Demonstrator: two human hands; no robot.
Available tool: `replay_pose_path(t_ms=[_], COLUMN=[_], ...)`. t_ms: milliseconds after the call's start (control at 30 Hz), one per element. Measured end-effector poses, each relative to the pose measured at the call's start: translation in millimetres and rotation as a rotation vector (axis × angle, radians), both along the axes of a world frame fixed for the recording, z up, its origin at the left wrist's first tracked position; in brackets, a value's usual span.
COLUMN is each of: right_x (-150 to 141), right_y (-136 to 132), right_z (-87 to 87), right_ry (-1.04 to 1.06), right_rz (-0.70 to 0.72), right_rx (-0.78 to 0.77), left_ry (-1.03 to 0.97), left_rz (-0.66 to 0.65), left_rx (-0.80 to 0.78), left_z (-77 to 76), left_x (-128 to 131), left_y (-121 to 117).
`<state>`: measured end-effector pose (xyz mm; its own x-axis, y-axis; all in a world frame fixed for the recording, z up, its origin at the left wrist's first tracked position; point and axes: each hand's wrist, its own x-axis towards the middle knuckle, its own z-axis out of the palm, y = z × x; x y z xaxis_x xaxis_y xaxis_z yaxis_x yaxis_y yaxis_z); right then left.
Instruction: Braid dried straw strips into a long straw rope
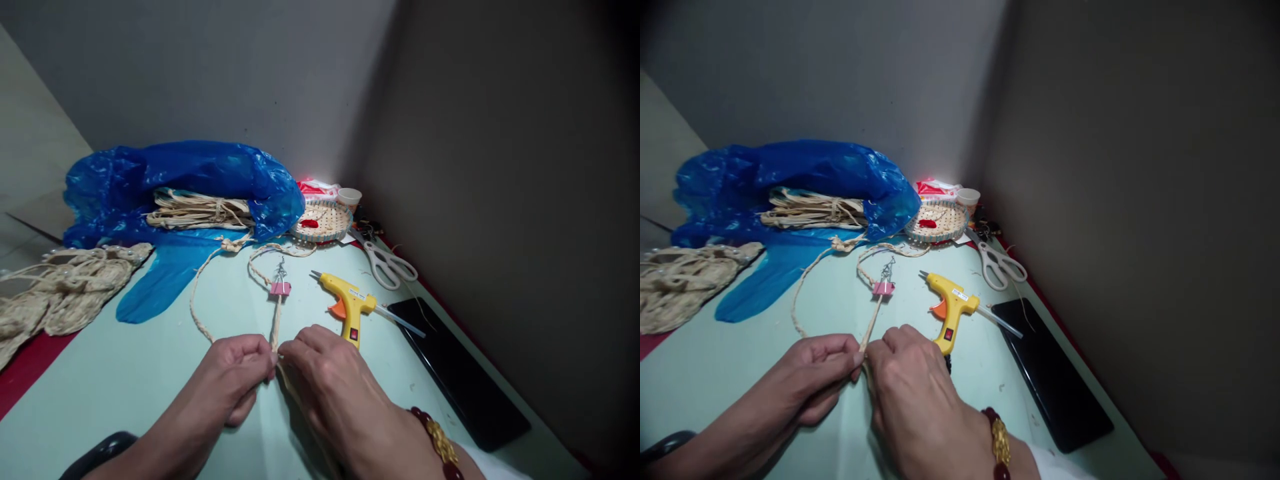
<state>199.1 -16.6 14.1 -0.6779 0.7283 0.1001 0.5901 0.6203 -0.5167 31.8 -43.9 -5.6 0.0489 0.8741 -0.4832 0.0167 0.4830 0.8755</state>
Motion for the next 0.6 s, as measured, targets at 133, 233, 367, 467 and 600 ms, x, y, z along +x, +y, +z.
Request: replay_pose_path(t_ms=[133,233,367,467,600], right_x=[-3,-8,-14,-17,-21], right_y=[-4,-9,-15,-17,-19], right_z=[-16.5,-23.7,-23.9,-26.8,-37.5], right_ry=[-0.025,0.000,0.026,0.067,0.122], right_rz=[0.009,-0.034,-0.031,0.001,0.032], right_rx=[0.335,0.579,0.728,0.813,0.884], left_ry=[0.231,0.311,0.221,0.085,0.001], left_rz=[0.012,-0.008,-0.017,-0.017,-0.002], left_rx=[0.144,0.227,0.170,0.079,0.088], left_z=[-0.6,2.8,-0.4,-7.8,-11.0], left_x=[4,5,3,0,0], left_y=[1,0,-4,-7,-8])
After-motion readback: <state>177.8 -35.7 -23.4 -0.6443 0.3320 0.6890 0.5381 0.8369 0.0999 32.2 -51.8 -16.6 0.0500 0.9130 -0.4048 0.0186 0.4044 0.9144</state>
